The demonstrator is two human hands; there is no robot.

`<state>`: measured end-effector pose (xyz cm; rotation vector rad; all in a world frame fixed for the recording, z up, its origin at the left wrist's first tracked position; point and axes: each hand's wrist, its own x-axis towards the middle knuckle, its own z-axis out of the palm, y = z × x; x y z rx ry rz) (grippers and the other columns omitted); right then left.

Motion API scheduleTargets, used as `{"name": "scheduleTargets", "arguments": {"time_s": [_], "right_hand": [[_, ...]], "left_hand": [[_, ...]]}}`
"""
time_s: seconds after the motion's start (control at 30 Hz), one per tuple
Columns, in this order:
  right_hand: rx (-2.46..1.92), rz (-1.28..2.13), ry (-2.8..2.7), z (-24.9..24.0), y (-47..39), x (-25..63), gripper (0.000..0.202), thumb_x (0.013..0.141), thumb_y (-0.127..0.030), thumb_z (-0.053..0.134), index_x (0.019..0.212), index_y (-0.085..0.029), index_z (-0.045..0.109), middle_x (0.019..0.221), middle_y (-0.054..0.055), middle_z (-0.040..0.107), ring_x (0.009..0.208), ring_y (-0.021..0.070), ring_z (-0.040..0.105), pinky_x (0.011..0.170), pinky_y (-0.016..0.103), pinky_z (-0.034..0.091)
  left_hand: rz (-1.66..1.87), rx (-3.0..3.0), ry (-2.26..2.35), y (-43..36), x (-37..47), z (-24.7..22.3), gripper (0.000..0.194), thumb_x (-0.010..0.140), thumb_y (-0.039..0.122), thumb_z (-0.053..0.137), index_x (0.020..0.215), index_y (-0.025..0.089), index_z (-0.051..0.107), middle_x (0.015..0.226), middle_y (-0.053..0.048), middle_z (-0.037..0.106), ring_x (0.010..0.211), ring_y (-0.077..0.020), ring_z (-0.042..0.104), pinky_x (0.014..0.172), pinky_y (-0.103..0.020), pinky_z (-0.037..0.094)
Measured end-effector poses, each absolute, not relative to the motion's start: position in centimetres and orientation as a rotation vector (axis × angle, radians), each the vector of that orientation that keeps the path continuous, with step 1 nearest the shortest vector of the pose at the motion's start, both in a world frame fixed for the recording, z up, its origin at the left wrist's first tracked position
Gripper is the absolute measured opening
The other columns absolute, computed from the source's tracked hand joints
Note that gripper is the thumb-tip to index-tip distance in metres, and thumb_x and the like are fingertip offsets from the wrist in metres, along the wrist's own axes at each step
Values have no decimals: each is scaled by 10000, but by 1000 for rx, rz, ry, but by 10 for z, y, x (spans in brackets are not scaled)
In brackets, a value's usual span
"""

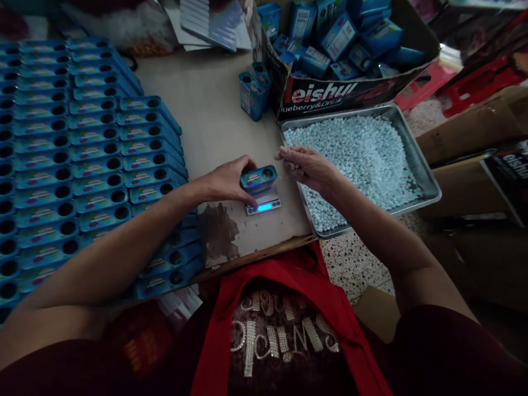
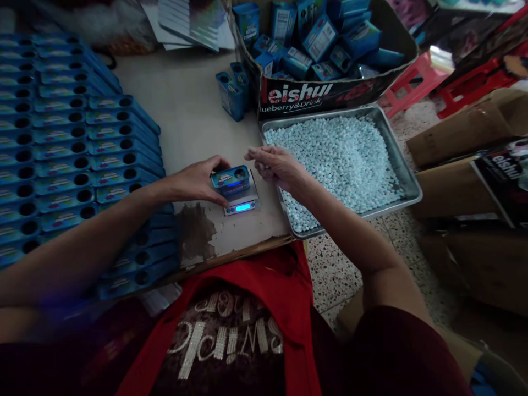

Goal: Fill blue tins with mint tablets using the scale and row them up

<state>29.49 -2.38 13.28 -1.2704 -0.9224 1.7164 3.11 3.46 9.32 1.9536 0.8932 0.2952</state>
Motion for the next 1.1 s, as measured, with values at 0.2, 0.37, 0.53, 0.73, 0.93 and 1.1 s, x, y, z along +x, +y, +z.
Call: {"name": "scheduleTargets", "arguments": {"time_s": [0.2,0.37,0.53,0.73,0.93,1.1], "right_hand": [[-1481,1314,-1147,125,-26,340,251,1075,-281,840,870,-149,784,685,-17,642,597,81,502,576,205,386],[-1658,938,-1349,111,-25,372,263,1073,-319,825,856,-176,865,869,42,809,912,185,716,896,298,523],[-1300,1275,-710,103,-10,359,467,1108,-684,735,998,-232,785,981,44,819,989,217,760,926,353,616],[-955,1626,39,99,-1,358,486,1259,-599,393,1011,-238,605,862,34,703,802,219,737,773,385,699],[-879,1587,249,101,-3,371,382,1261,-499,429,1024,-242,585,830,16,595,732,180,647,629,267,660],[-933,1555,222,93,2,375,364,1259,-500,409,1026,-253,541,850,17,536,714,161,593,603,231,654]], "left_hand": [[506,1930,951,30,34,81,636,721,709,985,1047,232,719,916,-4,773,862,-233,727,805,-331,566],[646,2107,826,47,54,109,540,832,609,985,1127,203,785,1037,-55,796,943,-257,757,853,-367,610],[719,2842,515,63,121,154,276,1074,257,725,1337,243,810,1228,-102,790,1201,-327,718,1119,-530,573],[789,3088,355,79,184,142,377,1117,169,581,1351,323,833,1226,-105,786,1233,-333,682,1204,-605,511],[915,3065,361,83,189,141,330,1178,255,580,1359,336,845,1300,-84,810,1274,-310,669,1271,-570,454],[884,2808,644,79,197,126,271,1097,240,689,1227,388,875,1220,-60,814,1235,-331,683,1308,-635,397]]}}
